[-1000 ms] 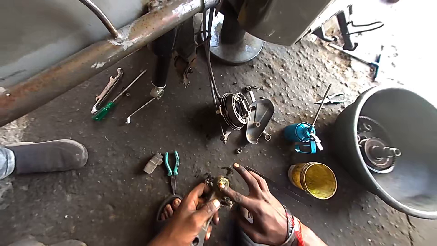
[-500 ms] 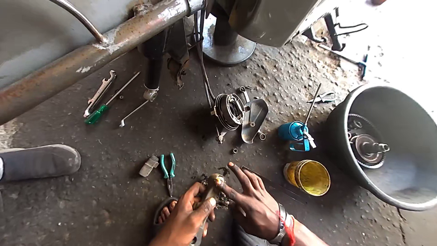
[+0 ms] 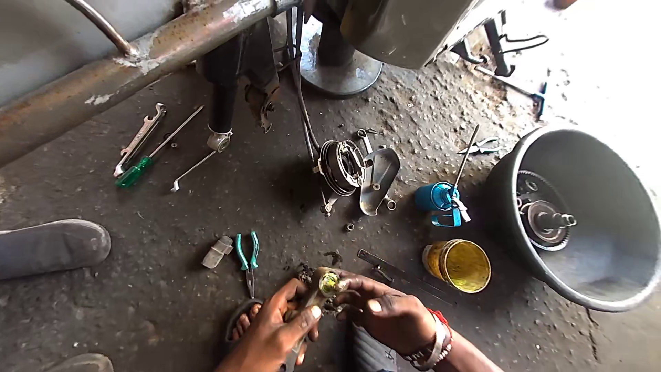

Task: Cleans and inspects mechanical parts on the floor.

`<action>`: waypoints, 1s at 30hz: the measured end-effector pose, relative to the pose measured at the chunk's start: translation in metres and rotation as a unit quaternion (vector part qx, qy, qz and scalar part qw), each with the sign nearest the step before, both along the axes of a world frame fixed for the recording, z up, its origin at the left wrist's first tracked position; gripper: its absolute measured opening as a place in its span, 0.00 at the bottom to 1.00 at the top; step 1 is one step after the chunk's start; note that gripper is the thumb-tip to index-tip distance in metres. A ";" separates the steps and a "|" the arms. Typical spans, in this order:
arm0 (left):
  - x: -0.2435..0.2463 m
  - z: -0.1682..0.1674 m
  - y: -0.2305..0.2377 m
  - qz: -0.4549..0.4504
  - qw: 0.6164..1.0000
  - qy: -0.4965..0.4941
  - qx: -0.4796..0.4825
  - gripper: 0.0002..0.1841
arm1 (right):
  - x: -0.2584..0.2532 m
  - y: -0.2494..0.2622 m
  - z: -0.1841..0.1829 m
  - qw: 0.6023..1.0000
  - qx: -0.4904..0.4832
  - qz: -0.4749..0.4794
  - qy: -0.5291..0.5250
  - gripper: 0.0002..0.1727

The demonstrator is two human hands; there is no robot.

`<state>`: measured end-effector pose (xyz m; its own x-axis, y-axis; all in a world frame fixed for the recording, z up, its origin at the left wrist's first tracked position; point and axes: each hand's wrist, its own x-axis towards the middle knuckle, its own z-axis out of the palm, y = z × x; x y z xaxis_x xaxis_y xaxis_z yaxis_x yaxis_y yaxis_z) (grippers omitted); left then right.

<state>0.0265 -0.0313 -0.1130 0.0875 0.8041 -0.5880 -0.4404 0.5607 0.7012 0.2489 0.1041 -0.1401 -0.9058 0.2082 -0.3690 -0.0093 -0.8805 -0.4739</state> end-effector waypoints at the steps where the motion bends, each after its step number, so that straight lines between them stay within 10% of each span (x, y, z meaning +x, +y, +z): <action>1: 0.000 0.001 0.000 -0.007 1.000 0.019 0.003 0.12 | -0.001 0.000 0.001 0.999 -0.042 -0.001 0.000 0.29; 8: -0.001 -0.001 -0.004 -0.016 0.994 0.106 -0.014 0.15 | 0.018 0.006 -0.003 0.995 -0.094 0.000 -0.038 0.37; 12: -0.001 -0.002 -0.002 0.000 0.997 0.080 -0.016 0.15 | 0.022 0.007 0.000 0.988 0.130 0.008 -0.078 0.36; 18: -0.001 0.000 0.002 0.040 0.997 -0.043 -0.042 0.11 | 0.007 -0.008 0.015 0.778 0.600 0.073 -0.172 0.39; 30: -0.002 0.000 0.002 0.000 0.998 -0.010 -0.054 0.13 | -0.013 -0.019 0.014 0.672 0.695 0.162 -0.197 0.49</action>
<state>0.0250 -0.0292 -0.1127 0.1001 0.7361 -0.6694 -0.4533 0.6327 0.6279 0.2364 0.0850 -0.1260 -0.8760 0.4147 -0.2463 0.4432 0.4909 -0.7501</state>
